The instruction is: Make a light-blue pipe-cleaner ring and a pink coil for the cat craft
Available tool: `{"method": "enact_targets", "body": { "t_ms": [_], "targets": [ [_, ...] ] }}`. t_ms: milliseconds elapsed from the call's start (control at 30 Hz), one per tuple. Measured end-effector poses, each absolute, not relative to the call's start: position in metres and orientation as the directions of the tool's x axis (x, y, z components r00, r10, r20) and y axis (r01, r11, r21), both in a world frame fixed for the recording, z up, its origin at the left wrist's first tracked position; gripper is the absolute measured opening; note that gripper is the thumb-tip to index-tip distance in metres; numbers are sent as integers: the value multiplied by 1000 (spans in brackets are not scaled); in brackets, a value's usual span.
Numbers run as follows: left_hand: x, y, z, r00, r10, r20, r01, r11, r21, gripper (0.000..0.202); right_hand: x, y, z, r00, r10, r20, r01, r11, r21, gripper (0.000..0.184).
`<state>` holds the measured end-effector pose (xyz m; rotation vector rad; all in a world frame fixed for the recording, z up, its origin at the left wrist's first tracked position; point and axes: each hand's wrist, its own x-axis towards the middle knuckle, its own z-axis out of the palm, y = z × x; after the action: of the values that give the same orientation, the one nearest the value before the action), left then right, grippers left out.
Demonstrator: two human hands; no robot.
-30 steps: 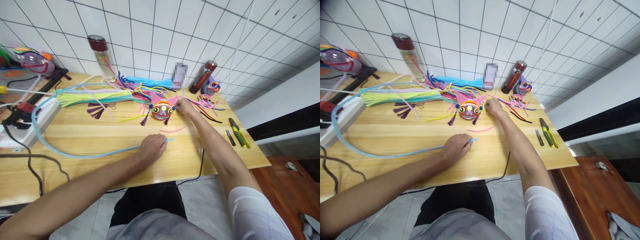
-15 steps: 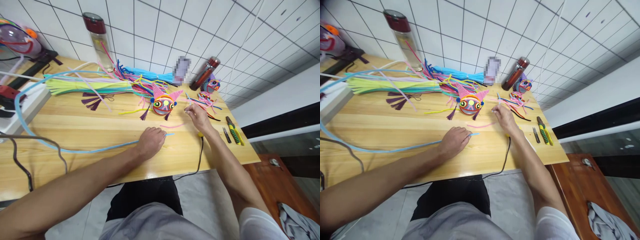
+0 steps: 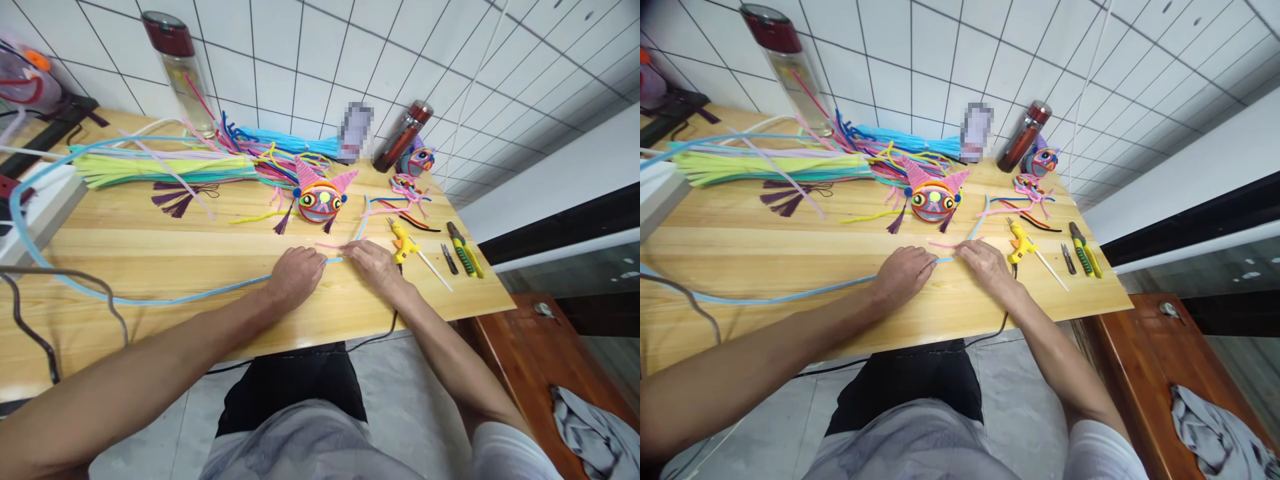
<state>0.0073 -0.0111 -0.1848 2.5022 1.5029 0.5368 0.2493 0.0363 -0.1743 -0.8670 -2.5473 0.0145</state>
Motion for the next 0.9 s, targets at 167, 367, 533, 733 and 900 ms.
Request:
{"method": "enact_targets", "body": {
  "t_ms": [167,367,533,733,900],
  "targets": [
    [8,-10,-186,430,880,204,817,-475,328,22,249,38,-180,-703,580,412,583,801,-134,28],
    [8,-11,-185,437,885,160,815,-465,346,23,246,38,-182,-680,595,427,595,789,-153,25],
    [7,-11,-182,433,891,138,816,-452,361,23,245,37,-182,-664,583,468,566,801,-195,20],
    [7,-12,-180,436,890,135,817,-454,354,25,243,34,-177,-664,567,486,565,807,-171,19],
    [7,-12,-180,410,901,141,834,-433,341,24,243,33,-179,-665,575,477,568,804,-176,19]
  ]
}}
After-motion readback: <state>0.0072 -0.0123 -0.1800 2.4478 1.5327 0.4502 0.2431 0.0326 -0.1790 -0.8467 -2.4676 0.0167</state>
